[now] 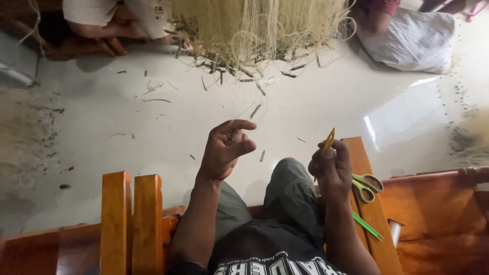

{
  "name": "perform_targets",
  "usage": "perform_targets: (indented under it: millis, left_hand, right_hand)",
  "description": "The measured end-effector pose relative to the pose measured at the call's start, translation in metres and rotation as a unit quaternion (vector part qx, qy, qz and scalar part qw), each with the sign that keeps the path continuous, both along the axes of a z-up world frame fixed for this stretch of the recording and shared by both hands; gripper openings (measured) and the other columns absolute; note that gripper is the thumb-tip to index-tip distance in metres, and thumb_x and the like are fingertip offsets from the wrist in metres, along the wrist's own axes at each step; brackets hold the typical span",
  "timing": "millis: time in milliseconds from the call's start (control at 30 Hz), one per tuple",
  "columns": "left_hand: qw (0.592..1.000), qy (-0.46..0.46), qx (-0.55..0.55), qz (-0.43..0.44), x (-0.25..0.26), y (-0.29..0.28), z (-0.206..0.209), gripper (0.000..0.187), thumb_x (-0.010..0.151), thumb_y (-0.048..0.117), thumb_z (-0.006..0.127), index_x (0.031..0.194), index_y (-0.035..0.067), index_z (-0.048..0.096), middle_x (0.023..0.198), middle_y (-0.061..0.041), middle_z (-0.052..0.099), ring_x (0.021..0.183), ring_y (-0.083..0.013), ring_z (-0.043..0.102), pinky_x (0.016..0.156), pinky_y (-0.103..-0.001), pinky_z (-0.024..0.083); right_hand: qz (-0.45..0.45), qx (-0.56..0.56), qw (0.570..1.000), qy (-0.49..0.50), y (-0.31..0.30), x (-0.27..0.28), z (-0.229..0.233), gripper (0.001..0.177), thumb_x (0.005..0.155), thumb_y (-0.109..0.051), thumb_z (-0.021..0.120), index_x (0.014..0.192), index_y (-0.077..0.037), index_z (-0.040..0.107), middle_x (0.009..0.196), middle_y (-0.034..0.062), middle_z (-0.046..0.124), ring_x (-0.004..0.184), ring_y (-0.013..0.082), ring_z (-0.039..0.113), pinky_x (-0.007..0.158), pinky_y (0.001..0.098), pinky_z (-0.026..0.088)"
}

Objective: Repairing a fishing net by weaving a netting needle through the mesh and tying knots.

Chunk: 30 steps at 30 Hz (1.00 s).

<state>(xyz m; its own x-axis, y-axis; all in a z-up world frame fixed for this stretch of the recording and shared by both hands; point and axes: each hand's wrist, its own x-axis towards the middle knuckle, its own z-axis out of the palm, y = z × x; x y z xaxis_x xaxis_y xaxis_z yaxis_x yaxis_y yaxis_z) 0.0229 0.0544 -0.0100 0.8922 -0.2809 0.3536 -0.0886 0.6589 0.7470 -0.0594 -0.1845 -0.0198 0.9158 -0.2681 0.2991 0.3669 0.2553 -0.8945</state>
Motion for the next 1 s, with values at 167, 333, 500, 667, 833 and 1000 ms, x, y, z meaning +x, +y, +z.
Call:
perform_targets:
  millis: [167, 333, 500, 667, 833, 1000]
  left_hand:
    - [0.998, 0.02, -0.034, 0.051, 0.001, 0.018, -0.009, 0.018, 0.09, -0.006, 0.065, 0.107, -0.012, 0.067, 0.048, 0.0, 0.032, 0.047, -0.0078, 0.036, 0.05, -0.021, 0.034]
    - [0.995, -0.009, -0.088, 0.046, -0.005, 0.027, -0.005, 0.01, 0.089, 0.0, 0.068, 0.098, -0.004, 0.067, 0.054, -0.002, 0.038, 0.052, -0.0121, 0.038, 0.056, -0.028, 0.033]
    - [0.99, -0.053, -0.119, 0.044, -0.009, 0.032, -0.001, 0.011, 0.091, 0.015, 0.072, 0.094, 0.005, 0.068, 0.078, -0.004, 0.047, 0.068, -0.0127, 0.047, 0.069, -0.031, 0.035]
    - [0.987, -0.05, -0.133, 0.076, -0.01, 0.034, -0.002, 0.017, 0.091, 0.022, 0.073, 0.094, 0.006, 0.073, 0.105, -0.008, 0.052, 0.092, -0.015, 0.052, 0.083, -0.034, 0.039]
    - [0.985, -0.04, -0.145, 0.085, -0.013, 0.042, -0.002, 0.022, 0.094, 0.024, 0.07, 0.087, 0.004, 0.063, 0.107, -0.011, 0.051, 0.097, -0.0183, 0.05, 0.087, -0.036, 0.039]
    - [0.982, -0.024, -0.176, 0.07, -0.026, 0.041, -0.002, 0.023, 0.097, 0.023, 0.066, 0.088, 0.003, 0.057, 0.11, -0.015, 0.053, 0.104, -0.0253, 0.056, 0.093, -0.04, 0.045]
  right_hand:
    - [0.023, -0.014, 1.0, -0.004, 0.008, 0.007, -0.002, 0.022, 0.108, -0.019, 0.044, 0.116, 0.001, 0.047, 0.06, 0.0063, 0.042, 0.051, 0.0084, 0.033, 0.047, 0.0208, 0.036]
    - [0.055, -0.025, 0.998, -0.023, 0.011, 0.009, -0.01, 0.02, 0.108, -0.018, 0.042, 0.116, 0.0, 0.048, 0.061, 0.0055, 0.043, 0.051, 0.0073, 0.034, 0.047, 0.0205, 0.037]
    - [0.086, -0.044, 0.995, -0.035, 0.02, 0.011, -0.01, 0.019, 0.107, -0.016, 0.042, 0.115, 0.0, 0.05, 0.06, 0.0039, 0.046, 0.049, 0.0073, 0.039, 0.046, 0.0214, 0.041]
    - [0.132, -0.066, 0.988, -0.041, 0.03, 0.009, -0.009, 0.02, 0.105, -0.014, 0.043, 0.115, 0.001, 0.051, 0.063, 0.0015, 0.047, 0.052, 0.0045, 0.041, 0.048, 0.0194, 0.041]
    - [0.138, -0.063, 0.987, -0.049, 0.034, 0.008, -0.004, 0.019, 0.105, -0.014, 0.044, 0.115, 0.0, 0.052, 0.064, 0.0014, 0.049, 0.053, 0.0051, 0.043, 0.05, 0.0196, 0.043]
    - [0.048, -0.026, 0.997, -0.055, 0.018, -0.011, 0.001, 0.012, 0.096, -0.007, 0.056, 0.107, -0.007, 0.051, 0.084, 0.0084, 0.053, 0.066, 0.0112, 0.049, 0.056, 0.0242, 0.045]
